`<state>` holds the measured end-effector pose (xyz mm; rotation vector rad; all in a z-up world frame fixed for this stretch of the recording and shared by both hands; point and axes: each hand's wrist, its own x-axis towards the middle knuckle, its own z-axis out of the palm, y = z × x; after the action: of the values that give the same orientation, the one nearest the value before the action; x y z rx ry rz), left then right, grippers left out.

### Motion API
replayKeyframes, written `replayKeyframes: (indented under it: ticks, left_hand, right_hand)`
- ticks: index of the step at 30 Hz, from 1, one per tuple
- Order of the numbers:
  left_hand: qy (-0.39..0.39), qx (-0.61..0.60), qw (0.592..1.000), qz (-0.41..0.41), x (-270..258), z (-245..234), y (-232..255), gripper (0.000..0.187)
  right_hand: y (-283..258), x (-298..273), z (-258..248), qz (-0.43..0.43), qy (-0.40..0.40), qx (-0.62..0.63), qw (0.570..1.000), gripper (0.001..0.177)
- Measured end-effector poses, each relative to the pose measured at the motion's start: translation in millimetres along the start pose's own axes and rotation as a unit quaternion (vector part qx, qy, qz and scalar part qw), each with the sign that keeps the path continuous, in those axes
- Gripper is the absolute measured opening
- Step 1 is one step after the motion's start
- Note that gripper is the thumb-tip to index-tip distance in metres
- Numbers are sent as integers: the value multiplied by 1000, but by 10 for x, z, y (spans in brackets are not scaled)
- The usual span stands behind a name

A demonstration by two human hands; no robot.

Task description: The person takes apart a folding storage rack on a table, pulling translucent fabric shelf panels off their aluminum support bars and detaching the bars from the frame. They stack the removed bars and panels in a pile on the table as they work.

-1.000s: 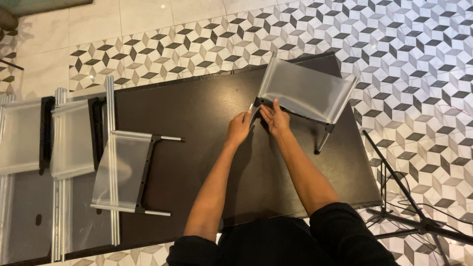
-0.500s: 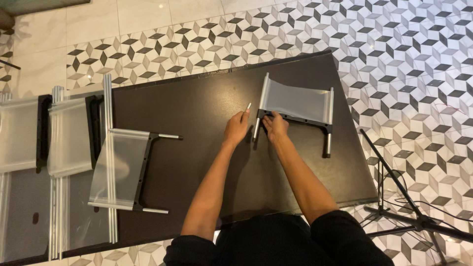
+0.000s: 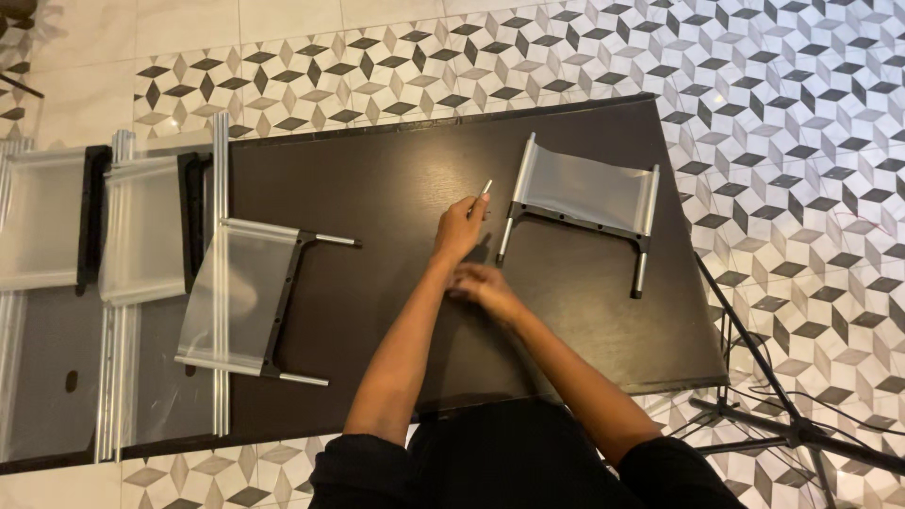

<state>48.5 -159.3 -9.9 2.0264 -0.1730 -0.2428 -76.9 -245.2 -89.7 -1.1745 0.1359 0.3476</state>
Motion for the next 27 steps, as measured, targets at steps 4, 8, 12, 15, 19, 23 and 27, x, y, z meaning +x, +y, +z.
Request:
replayKeyframes:
  ticks: [4, 8, 12, 15, 19, 23, 27]
  left_hand:
    - [6, -11, 1000, 10, -26, -125, 106, 49]
    - [-24, -41, 998, -46, -49, -276, 60, 44]
    - [33, -69, 994, 74, -142, -438, -309, 40]
    - [18, -62, 995, 75, -323, -590, -666, 41]
    - [-83, -197, 970, -119, -783, -785, -1069, 37]
    - [-32, -134, 986, -89, -1174, -992, -1377, 28]
    - [39, -129, 989, -56, -1215, -1062, -1590, 24]
  right_hand:
    - [32, -20, 430, 41, -91, -32, 994, 31]
    - [156, 104, 495, 19, -64, 37, 997, 30]
    - [233, 421, 302, -29, 27, 60, 997, 26]
    - [90, 718, 133, -27, 121, 70, 990, 27]
    - [-275, 962, 4, -49, 174, 92, 979, 25]
    - [-508, 1042, 172, -80, 195, 92, 973, 24]
    - [-306, 846, 659, -52, 135, 50, 988, 26]
